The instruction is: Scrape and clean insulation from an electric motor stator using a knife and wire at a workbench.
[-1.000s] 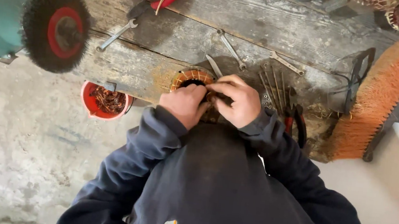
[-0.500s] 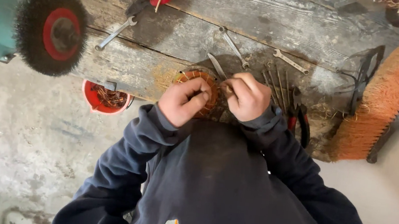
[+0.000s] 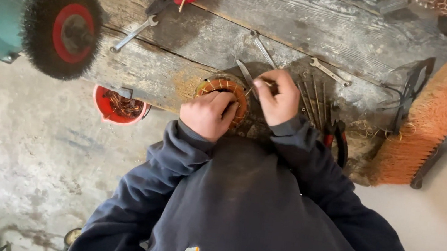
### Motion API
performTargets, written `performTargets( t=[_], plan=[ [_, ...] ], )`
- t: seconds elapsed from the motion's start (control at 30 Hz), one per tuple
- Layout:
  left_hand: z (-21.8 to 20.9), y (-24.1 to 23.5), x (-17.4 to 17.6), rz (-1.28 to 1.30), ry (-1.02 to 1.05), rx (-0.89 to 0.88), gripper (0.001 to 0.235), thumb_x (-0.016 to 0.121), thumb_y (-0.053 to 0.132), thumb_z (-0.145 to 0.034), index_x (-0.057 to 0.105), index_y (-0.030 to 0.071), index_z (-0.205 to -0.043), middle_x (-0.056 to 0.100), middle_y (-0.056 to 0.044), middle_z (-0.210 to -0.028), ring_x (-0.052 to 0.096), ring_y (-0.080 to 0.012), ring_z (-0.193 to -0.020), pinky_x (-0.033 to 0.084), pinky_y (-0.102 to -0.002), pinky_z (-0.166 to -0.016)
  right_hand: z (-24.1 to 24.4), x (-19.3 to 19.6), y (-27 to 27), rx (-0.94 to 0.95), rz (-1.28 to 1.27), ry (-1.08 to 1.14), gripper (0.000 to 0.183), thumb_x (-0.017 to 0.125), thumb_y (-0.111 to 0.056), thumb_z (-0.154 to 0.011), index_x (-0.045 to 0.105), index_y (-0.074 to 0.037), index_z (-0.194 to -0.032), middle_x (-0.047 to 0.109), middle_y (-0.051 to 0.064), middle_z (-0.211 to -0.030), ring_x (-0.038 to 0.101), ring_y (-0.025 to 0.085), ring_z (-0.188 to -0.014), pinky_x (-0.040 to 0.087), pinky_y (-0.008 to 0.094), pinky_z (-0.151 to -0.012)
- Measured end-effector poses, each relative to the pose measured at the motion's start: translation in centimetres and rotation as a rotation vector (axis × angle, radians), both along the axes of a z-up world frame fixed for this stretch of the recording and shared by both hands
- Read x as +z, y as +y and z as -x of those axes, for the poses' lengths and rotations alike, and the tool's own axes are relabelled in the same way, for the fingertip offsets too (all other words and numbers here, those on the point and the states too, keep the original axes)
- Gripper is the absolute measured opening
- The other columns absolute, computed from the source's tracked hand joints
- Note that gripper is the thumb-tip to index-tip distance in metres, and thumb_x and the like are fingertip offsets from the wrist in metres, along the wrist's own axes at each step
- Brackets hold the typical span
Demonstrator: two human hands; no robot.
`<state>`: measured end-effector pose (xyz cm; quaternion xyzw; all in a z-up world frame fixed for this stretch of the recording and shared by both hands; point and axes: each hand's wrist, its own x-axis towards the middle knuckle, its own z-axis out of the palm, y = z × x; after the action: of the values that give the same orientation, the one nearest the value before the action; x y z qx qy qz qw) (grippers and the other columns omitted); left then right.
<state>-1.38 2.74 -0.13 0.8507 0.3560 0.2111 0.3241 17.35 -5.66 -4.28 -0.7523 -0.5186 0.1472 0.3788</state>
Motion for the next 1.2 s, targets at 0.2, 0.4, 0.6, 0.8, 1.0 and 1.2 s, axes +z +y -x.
performTargets(
  t=[0.2, 0.4, 0.6, 0.8, 1.0, 1.2],
  plan=[
    [-0.4, -1.0, -0.1, 0.196, 0.069, 0.115, 0.019, 0.074, 0.028, -0.090, 0.072, 0.014, -0.102, 0.075, -0.006, -0.087, 0.072, -0.0290, -0.074, 0.055, -0.040, -0.061, 0.1, -0.6, -3.2, 0.013, -0.058, 0.722, 0.024, 0.066, -0.012, -0.107, 0.055, -0.001, -0.126, 0.060, -0.002, -0.099, 0.054, 0.006, -0.086, 0.047, 0.024, -0.076],
    [-0.9, -1.7, -0.3, 0.426, 0.089, 0.247, 0.020, 0.075, 0.030, -0.088, 0.073, 0.016, -0.101, 0.077, -0.004, -0.084, 0.074, -0.0273, -0.076, 0.058, -0.039, -0.066, 0.6, -1.8, -5.1, 0.093, 0.017, 0.920, 0.029, 0.068, -0.013, -0.106, 0.056, -0.001, -0.130, 0.060, -0.001, -0.104, 0.052, 0.005, -0.086, 0.045, 0.023, -0.076],
    [-1.1, -2.6, -0.9, 0.359, 0.048, 0.318, 0.017, 0.075, 0.030, -0.088, 0.075, 0.016, -0.098, 0.078, -0.004, -0.085, 0.075, -0.0264, -0.078, 0.058, -0.038, -0.069, -1.3, -3.2, -5.3, 0.169, 0.074, 0.928, 0.033, 0.067, -0.016, -0.106, 0.054, -0.002, -0.133, 0.061, -0.001, -0.105, 0.054, 0.005, -0.086, 0.047, 0.024, -0.076],
    [-1.0, -1.8, -1.3, 0.408, 0.056, 0.242, 0.019, 0.075, 0.029, -0.087, 0.073, 0.014, -0.098, 0.076, -0.007, -0.085, 0.075, -0.0276, -0.079, 0.058, -0.038, -0.070, -1.6, -4.0, -5.2, 0.247, 0.061, 0.971, 0.032, 0.065, -0.015, -0.108, 0.053, -0.001, -0.134, 0.059, 0.000, -0.105, 0.053, 0.006, -0.088, 0.046, 0.025, -0.076],
    [-0.9, -1.7, -1.7, 0.411, 0.098, 0.188, 0.019, 0.074, 0.029, -0.088, 0.072, 0.013, -0.098, 0.076, -0.008, -0.086, 0.074, -0.0290, -0.079, 0.057, -0.039, -0.070, -1.3, -4.7, -5.1, 0.208, 0.057, 0.992, 0.029, 0.062, -0.015, -0.108, 0.053, -0.002, -0.133, 0.060, -0.001, -0.100, 0.052, 0.006, -0.079, 0.045, 0.025, -0.068],
    [-0.8, -1.7, -1.4, 0.395, 0.138, 0.240, 0.022, 0.076, 0.034, -0.087, 0.076, 0.016, -0.100, 0.076, -0.008, -0.082, 0.074, -0.0287, -0.075, 0.057, -0.040, -0.068, -1.6, -5.0, -5.5, 0.224, 0.079, 0.898, 0.031, 0.061, -0.017, -0.110, 0.054, -0.001, -0.136, 0.060, 0.000, -0.099, 0.054, 0.006, -0.081, 0.049, 0.026, -0.071]
  ],
)
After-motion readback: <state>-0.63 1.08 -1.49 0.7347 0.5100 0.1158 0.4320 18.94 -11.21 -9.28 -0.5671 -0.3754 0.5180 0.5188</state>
